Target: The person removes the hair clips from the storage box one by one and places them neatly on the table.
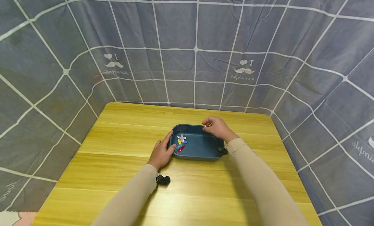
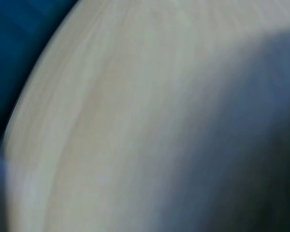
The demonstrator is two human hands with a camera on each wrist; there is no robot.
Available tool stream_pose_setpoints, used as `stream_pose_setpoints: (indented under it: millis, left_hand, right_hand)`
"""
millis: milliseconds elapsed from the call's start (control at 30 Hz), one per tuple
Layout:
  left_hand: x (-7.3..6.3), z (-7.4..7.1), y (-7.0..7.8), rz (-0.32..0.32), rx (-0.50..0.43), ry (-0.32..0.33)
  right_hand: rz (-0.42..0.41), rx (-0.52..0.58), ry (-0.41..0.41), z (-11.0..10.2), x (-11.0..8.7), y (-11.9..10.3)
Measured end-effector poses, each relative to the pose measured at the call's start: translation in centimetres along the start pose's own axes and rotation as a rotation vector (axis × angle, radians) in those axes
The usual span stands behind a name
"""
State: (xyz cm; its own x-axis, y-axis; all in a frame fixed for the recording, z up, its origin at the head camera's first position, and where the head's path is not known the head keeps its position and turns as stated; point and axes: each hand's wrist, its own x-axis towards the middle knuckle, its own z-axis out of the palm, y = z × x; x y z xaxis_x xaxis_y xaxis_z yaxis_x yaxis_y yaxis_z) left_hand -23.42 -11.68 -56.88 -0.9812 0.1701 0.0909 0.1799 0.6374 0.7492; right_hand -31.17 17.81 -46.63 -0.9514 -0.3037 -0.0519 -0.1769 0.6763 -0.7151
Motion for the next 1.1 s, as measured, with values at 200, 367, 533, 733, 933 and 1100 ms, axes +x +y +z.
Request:
stream_pose_setpoints:
  millis: [200,367,533,733,933,1100]
  left_hand:
    - [0.1,0.1,-0.2,-0.007,0.003,-0.005]
    - [0.1,0.2,-0.2,-0.003,-0.003,-0.001]
    - [0.0,0.2,-0.1,-0.002,-0.004,0.000]
    - [-0.1,0.0,0.1,-0.019,-0.004,-0.014]
    - [-0.2,0.0,0.3,-0.009,-0.005,0.003]
    - [-0.3,0.0,0.4,0.001,-0.007,0.007]
  right_hand:
    - [0.012,0.002,-0.007,-0.1,-0.2,0.2]
    - [0.003,-0.002,-0.001,-0.1,-0.1,0.6]
    - [0.002,-0.003,0.019,-0.3,-0.2,0.6]
    - [0.008,0.016,0.038,-0.6,-0.6,0.7]
    - [0.001,0.035,0.055,-1.0,-0.9,1.1]
    - [0.019,0.054,0.071,-1.3,-1.2,1.6]
